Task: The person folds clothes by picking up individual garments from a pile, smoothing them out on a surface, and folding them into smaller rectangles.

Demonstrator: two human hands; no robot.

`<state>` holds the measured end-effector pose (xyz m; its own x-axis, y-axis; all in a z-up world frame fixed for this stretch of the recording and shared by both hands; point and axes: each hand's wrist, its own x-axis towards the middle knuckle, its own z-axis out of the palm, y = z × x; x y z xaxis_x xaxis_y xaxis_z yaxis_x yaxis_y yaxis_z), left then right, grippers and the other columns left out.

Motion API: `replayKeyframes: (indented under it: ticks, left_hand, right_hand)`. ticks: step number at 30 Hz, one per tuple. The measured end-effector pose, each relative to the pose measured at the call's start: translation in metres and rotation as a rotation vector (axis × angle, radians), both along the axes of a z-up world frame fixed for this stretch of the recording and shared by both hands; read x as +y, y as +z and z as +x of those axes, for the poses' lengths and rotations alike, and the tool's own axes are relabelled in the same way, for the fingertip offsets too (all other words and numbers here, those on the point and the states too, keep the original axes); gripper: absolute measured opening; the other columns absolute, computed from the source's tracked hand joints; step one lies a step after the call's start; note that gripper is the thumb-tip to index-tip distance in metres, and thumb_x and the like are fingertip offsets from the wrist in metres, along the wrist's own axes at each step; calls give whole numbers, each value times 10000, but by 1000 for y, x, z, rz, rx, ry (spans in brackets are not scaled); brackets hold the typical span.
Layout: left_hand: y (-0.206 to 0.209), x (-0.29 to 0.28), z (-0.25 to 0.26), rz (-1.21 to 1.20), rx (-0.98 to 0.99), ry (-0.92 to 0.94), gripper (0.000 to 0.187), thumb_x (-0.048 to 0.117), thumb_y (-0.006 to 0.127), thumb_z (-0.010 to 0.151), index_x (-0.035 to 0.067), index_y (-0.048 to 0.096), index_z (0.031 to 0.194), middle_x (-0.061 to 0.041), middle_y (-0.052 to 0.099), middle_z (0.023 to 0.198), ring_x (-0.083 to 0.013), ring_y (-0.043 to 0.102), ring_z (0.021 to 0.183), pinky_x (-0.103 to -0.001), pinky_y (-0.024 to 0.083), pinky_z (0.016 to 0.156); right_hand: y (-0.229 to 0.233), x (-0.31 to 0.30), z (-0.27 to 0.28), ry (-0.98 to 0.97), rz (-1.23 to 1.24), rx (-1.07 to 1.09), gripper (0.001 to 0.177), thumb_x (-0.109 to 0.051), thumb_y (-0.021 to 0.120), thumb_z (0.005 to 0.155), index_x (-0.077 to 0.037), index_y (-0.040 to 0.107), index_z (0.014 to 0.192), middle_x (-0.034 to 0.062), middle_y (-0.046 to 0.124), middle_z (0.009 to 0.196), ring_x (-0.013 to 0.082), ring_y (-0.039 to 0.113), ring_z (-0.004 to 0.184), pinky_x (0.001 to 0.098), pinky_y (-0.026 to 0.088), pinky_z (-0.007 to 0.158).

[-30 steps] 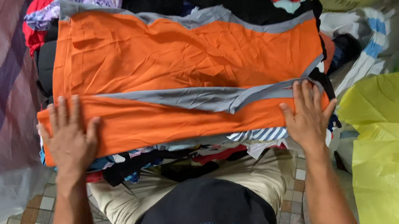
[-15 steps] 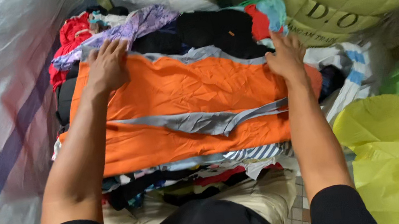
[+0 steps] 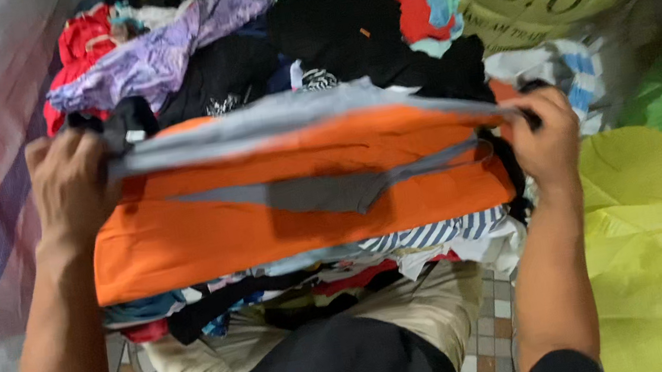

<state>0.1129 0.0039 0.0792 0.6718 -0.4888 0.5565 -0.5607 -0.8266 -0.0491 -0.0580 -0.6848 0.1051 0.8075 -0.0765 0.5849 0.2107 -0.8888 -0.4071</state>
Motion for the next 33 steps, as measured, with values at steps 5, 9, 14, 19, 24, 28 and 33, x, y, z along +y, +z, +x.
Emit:
replayKeyframes:
  ticks: [5,9,14,19,24,28,33]
  left_hand:
    - [-73,31,-89,-97,175,10,632,149,750,766,173,732,1397,-160,694,1439,-376,696,1234,-560,492,1011]
    - [-84,27,-129,-174,190,137,466,147,774,998,174,740,1462,-144,660,1490,-390,644,1327,-552,470,1101]
    - [-90,29,-139,-240,79,208,201,91,841,1071,159,787,1252,-127,706,1461,-371,686,1340,-528,480,1095]
    - [-99,36,-160,-331,4,391,283,165,896,1027,186,784,1286,-79,707,1383,-328,698,1240,-423,467,902]
    - [-111,36,-173,-672,229,688,513,371,831,1118,3,695,1448,-257,704,1167,-514,701,1090,-592,543,944]
    - [-105,32,-176,-662,427,831,505,573,758,1130,151,742,1408,-155,726,1202,-446,710,1139,-622,553,946]
    - [-88,8,-150,-479,225,629,462,494,828,1021,264,740,1412,-51,593,1364,-310,536,1354,-510,353,1099]
  right_hand:
    - [-58,8,-80,-105,5,226,224,12,771,971,-53,854,1169,156,694,1165,355,648,1155,487,525,1015]
    - [-64,45,-103,-124,44,170,250,7,719,886,-35,851,1095,140,712,1172,336,643,1192,476,525,1090]
    - [-50,148,-72,-89,160,-10,64,-21,755,1002,-11,804,1041,153,745,1061,301,685,1029,444,551,960]
    - [-53,280,-39,364,376,-6,233,-40,783,953,-80,845,1174,142,783,1118,390,760,1135,494,568,1026]
    - [-82,382,-2,686,280,98,746,-231,799,1034,-30,501,1688,284,489,1715,516,418,1599,612,317,1324]
    - [-121,422,16,629,-110,193,896,-588,646,1085,-88,369,1774,200,335,1840,417,229,1716,639,87,1362]
    - [-141,422,19,584,-326,288,936,-830,531,1004,-234,475,1723,126,427,1793,416,319,1684,732,205,1308]
